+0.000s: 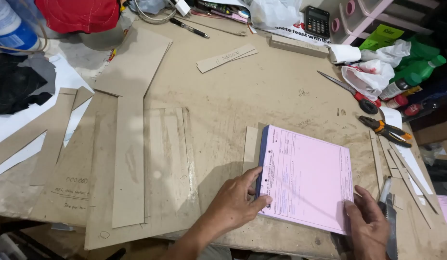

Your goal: Measuring, marking, and cutting cardboard strips and paper pads to size using a utility knife and a pen.

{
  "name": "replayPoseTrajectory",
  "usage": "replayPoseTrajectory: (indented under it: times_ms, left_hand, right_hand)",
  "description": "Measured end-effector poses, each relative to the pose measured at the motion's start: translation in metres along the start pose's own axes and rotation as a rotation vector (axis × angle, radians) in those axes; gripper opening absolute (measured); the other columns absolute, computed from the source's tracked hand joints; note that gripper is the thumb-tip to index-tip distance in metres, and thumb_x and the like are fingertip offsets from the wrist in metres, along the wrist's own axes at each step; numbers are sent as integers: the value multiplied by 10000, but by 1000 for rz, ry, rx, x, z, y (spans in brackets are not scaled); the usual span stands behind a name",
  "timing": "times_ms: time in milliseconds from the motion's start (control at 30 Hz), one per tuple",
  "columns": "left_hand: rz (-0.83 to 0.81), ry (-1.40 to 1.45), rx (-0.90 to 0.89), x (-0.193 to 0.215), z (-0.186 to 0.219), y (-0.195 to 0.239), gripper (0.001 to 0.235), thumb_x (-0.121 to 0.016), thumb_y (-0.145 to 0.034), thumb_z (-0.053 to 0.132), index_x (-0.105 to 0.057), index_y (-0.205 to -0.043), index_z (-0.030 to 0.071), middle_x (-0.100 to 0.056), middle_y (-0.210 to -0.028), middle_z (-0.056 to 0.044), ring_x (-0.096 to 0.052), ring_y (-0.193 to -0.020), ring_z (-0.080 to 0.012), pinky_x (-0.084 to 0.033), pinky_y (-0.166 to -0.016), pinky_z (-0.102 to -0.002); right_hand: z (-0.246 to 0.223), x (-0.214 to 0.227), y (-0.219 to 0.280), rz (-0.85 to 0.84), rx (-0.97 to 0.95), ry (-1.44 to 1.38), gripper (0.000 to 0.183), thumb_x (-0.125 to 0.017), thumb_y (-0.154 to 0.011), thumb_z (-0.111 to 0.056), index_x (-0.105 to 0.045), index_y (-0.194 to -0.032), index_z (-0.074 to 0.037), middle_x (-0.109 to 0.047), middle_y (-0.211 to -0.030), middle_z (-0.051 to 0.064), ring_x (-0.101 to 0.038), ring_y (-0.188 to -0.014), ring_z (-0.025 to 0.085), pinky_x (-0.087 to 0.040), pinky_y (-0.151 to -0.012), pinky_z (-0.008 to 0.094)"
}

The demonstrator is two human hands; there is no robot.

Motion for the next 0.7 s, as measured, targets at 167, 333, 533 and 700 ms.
replayPoseTrajectory:
  times_ms: [167,333,533,700]
  left_hand:
    - [72,31,-95,-2,-3,-5,805,-660,-911,352,-279,-1606,212,-549,-1513,-58,-664,-1162,-228,-582,-955,-388]
    - [54,22,-29,0,-3,0,797,-630,-923,391,-272,-1622,254,-619,-1414,-62,-661,-1149,-200,-566,-970,-388]
    - [63,23,-78,-1,-6,-3,805,-618,-917,426,-272,-1621,243,-651,-1361,-64,-655,-1152,-188,-577,-956,-375]
    - [80,70,-91,3,-2,-2,811,-661,-890,409,-316,-1594,201,-585,-1498,-6,-663,-1157,-187,-598,-936,-375]
  right_hand:
    - [-42,-3,9,-54,-344,-37,571,-594,-993,-97,-511,-1554,-167,-611,-1363,159,-588,-1095,318,-462,-834,451]
    - [-75,-13,25,-146,-557,59,719,-644,-948,-318,-403,-1611,-179,-711,-1275,132,-623,-933,312,-465,-722,455]
    - [-49,-15,5,-212,-467,74,477,-659,-967,-266,-662,-1354,13,-754,-1049,262,-663,-817,423,-495,-679,477]
    - [-24,-11,-4,-199,-439,-25,470,-615,-987,-191,-626,-1421,-12,-722,-1212,267,-671,-979,424,-518,-790,475]
Point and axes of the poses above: each hand's wrist, its own y-axis away from the middle knuckle, its own x-axis out of the back of the hand, z = x × y, the point moved 7 cm from there along -y, towards the middle knuckle
